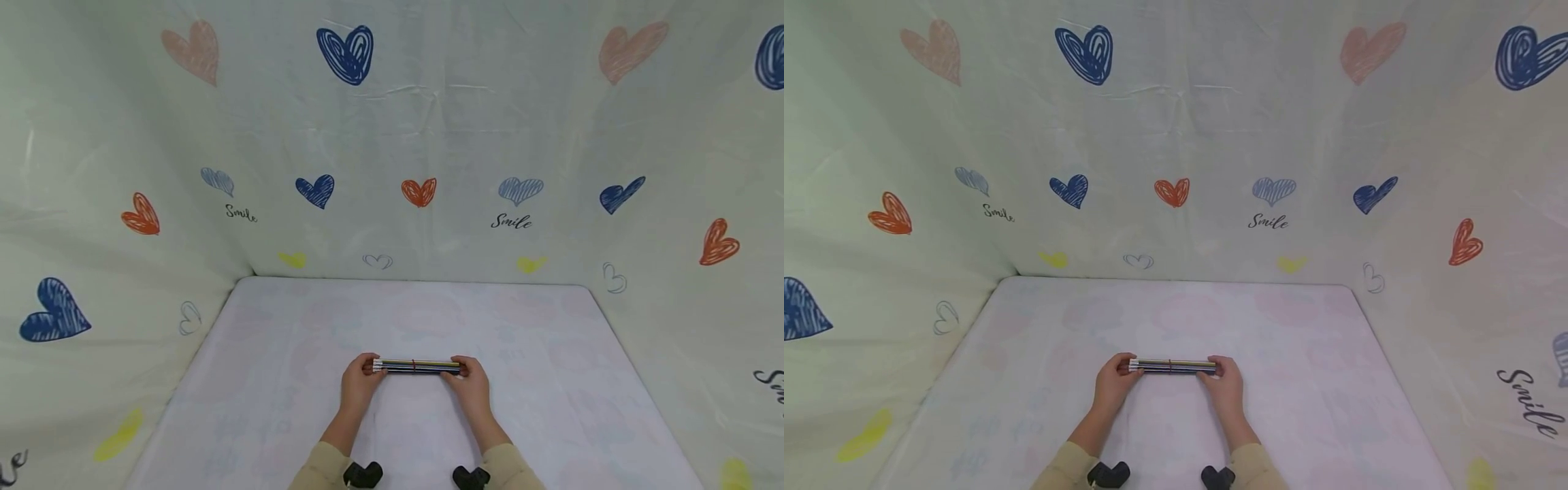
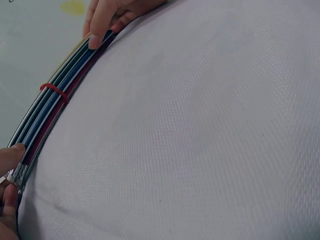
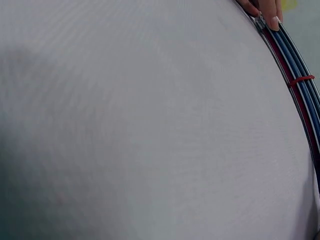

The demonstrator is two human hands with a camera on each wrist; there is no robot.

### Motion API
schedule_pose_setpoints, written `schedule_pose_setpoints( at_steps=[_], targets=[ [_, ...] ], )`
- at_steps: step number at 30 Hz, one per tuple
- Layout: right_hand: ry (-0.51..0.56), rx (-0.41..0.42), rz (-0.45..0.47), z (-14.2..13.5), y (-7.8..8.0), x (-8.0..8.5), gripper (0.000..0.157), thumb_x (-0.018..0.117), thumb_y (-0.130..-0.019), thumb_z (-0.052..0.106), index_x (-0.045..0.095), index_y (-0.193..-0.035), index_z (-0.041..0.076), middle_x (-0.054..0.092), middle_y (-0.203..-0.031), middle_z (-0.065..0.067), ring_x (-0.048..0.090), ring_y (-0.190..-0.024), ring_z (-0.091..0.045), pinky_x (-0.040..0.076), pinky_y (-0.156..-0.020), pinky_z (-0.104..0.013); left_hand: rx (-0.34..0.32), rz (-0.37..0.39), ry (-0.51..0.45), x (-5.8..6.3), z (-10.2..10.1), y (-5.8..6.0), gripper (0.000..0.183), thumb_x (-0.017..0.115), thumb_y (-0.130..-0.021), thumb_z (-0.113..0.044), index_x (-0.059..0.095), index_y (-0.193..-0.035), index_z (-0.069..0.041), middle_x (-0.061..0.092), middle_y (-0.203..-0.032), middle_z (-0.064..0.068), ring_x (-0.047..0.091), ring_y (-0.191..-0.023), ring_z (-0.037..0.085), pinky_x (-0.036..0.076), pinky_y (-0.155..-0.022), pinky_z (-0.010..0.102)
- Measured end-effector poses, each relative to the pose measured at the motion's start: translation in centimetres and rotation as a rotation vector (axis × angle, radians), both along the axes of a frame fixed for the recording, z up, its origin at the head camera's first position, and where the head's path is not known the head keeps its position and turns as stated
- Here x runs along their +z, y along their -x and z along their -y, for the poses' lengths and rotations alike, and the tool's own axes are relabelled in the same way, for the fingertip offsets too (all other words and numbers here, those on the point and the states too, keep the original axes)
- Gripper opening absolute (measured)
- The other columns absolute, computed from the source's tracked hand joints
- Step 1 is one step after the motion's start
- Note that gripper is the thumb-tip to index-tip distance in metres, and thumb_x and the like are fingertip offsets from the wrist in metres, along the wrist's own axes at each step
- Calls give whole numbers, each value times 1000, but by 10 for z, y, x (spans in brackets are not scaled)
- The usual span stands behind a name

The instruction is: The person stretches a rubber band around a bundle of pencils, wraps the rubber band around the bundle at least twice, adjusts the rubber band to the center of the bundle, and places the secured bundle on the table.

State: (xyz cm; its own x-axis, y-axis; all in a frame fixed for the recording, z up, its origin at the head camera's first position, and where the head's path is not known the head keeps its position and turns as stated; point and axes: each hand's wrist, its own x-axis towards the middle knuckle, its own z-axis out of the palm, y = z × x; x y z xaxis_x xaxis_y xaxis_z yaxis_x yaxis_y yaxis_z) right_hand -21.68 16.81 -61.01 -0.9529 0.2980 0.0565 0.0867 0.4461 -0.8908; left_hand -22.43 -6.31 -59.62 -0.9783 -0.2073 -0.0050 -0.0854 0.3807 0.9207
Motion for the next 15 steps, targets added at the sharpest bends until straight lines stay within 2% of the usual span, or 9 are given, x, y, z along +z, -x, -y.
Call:
schedule_pose_setpoints(
  at_steps=[9, 15],
  targets=[
    [-3, 21, -41, -2, 0, 0, 42, 83, -72, 0, 67, -111, 0, 60, -98, -10, 53, -84, -20, 44, -76, -31, -4, -6, 7, 1, 0, -1, 41, 83, -72, 4, 67, -109, -1, 64, -97, 8, 61, -86, 20, 52, -76, 33],
    [19, 46, -22, -4, -1, 1, 46, 81, -73, -4, 65, -116, -1, 59, -101, -11, 54, -90, -23, 45, -83, -35, -9, -34, 12, 3, 1, -2, 43, 82, -71, 7, 65, -111, 1, 65, -99, 10, 61, -87, 21, 52, -79, 35]
  ],
)
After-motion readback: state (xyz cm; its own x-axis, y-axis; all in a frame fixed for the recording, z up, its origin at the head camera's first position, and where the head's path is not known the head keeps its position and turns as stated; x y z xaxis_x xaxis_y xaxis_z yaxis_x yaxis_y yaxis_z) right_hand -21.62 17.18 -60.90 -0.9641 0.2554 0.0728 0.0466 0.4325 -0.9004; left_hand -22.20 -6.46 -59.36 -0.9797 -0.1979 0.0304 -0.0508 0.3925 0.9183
